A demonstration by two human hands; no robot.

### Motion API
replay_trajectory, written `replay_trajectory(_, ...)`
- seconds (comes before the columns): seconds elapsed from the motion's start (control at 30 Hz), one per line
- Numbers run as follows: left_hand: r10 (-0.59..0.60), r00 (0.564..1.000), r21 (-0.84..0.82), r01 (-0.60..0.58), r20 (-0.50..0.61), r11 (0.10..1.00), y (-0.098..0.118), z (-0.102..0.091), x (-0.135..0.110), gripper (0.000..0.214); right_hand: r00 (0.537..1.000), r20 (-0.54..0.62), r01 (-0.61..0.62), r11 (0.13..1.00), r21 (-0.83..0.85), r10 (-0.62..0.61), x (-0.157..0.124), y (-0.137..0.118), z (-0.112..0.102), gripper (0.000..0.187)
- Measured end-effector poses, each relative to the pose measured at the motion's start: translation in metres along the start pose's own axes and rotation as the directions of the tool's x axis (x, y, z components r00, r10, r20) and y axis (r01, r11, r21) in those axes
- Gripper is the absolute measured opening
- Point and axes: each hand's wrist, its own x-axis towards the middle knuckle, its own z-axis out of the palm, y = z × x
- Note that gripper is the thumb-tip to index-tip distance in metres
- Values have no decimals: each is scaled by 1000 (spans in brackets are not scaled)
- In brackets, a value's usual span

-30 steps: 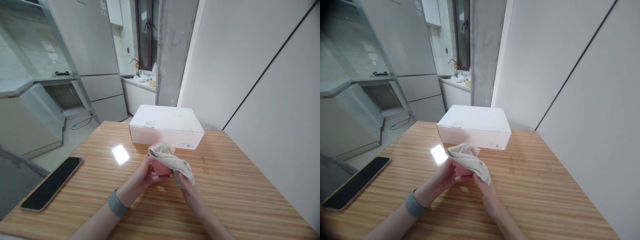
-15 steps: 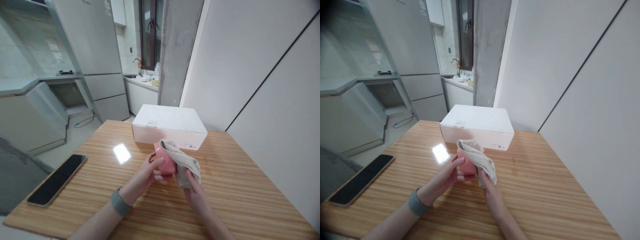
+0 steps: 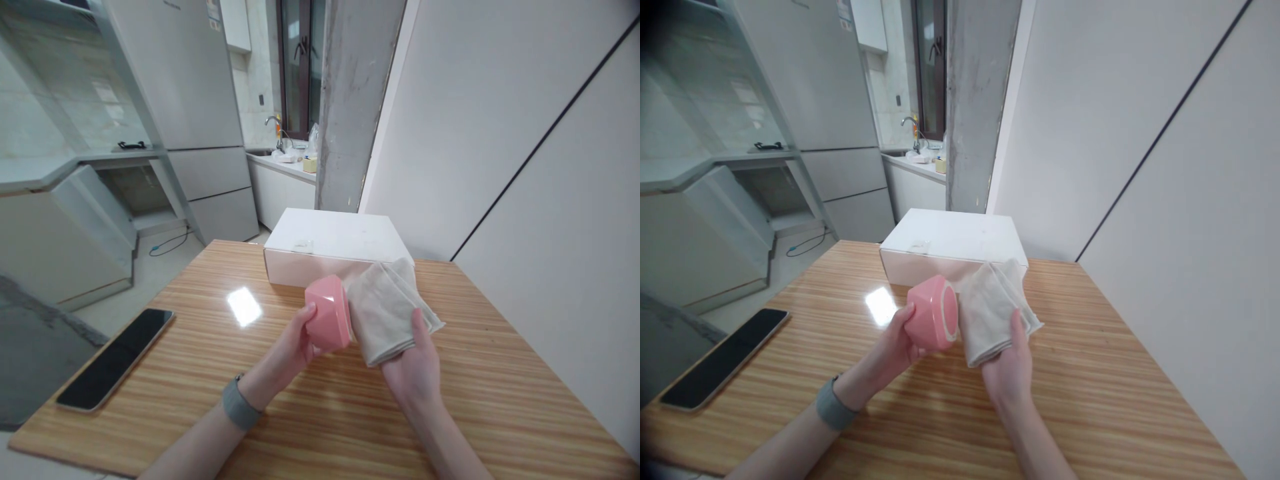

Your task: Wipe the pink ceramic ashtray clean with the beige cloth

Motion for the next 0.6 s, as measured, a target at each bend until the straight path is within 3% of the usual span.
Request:
replay_trajectory(0.1, 67, 998, 99, -68, 10, 993, -10, 3, -1, 58, 991, 128, -25, 996, -90, 36, -4, 14, -2, 43)
replay_trajectory(0.27, 206, 977, 327, -179, -49, 928, -17, 3, -1, 82, 940, 325, -47, 985, -168, 100, -11, 24, -2, 43)
replay_trajectory(0.4, 230, 972, 408, -187, -57, 894, -13, 6, -1, 85, 920, 348, -136, 979, -150, 181, -11, 15, 1, 46)
replay_trajectory(0.6, 320, 945, 570, -229, -63, 789, -8, 17, -9, 92, 914, 284, -261, 956, -136, 290, -10, 7, -1, 52)
